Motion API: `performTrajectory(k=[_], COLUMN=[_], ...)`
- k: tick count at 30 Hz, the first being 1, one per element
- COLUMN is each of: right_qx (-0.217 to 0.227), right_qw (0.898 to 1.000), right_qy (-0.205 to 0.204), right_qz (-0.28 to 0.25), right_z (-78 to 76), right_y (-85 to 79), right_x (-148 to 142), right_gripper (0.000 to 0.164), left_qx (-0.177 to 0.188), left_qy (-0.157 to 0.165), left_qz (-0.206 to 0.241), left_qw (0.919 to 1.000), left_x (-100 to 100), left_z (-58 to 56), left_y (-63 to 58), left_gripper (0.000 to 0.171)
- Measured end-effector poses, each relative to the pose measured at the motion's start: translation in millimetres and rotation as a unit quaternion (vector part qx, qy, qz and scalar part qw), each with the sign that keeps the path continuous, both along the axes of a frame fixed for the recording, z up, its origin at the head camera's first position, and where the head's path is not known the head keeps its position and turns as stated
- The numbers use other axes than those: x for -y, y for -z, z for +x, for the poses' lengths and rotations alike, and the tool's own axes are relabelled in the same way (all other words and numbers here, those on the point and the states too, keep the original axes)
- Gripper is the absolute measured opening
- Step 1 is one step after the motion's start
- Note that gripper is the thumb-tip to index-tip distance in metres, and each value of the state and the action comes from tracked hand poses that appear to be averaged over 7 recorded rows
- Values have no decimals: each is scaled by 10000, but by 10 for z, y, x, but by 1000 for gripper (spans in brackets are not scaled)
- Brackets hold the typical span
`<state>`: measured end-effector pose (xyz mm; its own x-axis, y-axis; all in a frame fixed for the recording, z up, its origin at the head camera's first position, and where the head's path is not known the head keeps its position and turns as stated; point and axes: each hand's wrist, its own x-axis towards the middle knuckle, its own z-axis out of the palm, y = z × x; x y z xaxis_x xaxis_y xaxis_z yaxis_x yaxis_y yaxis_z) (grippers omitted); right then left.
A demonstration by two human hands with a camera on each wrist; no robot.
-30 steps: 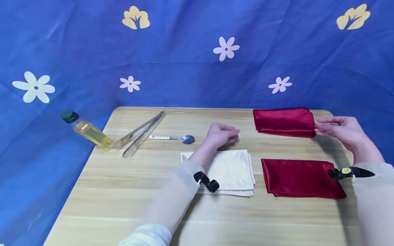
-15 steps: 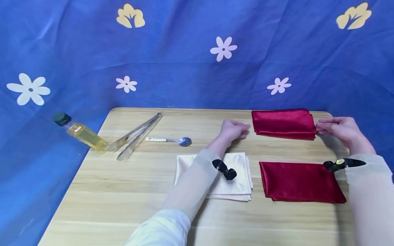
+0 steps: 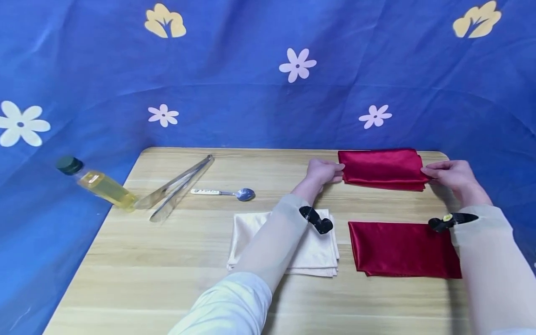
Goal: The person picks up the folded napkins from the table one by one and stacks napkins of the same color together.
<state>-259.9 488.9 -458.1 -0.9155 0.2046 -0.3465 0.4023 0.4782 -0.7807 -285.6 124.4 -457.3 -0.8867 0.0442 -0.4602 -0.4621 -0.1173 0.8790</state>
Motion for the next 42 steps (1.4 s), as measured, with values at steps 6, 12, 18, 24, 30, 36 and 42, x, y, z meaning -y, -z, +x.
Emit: performTrajectory(k=[6,12,18,24,30,36,42], right_qx=[398,415,372,72,89,271,269], right_qw=[9962,9944,9933,9974,9983,9843,9785], right_qy=[-245,-392,-632,-552,-313,358,695], right_qz=[741,886,892,462,-492,-1705,-1926], right_z=[-52,-57,-4,-23,-5,71,93], right_y=[-33,-71,-46,-109,-129,-180,-237], right_x=[155,204,251,255,204,182,179], right_gripper=[71,40,47,49,25,15,16], left_qx=[290,106,-559,-967,-832,-563,-455], left_qy=[101,399,713,809,499,275,162], left_qz=[-199,-540,-2136,-2506,-1884,-1189,-965], left_qw=[9993,9977,9727,9598,9773,9909,9942], left_x=[-57,-141,-116,-86,-132,-159,-122], left_z=[-35,-40,-36,-58,-44,0,29], left_y=[-28,-24,28,7,5,-28,-67], left_gripper=[47,35,24,19,18,20,21])
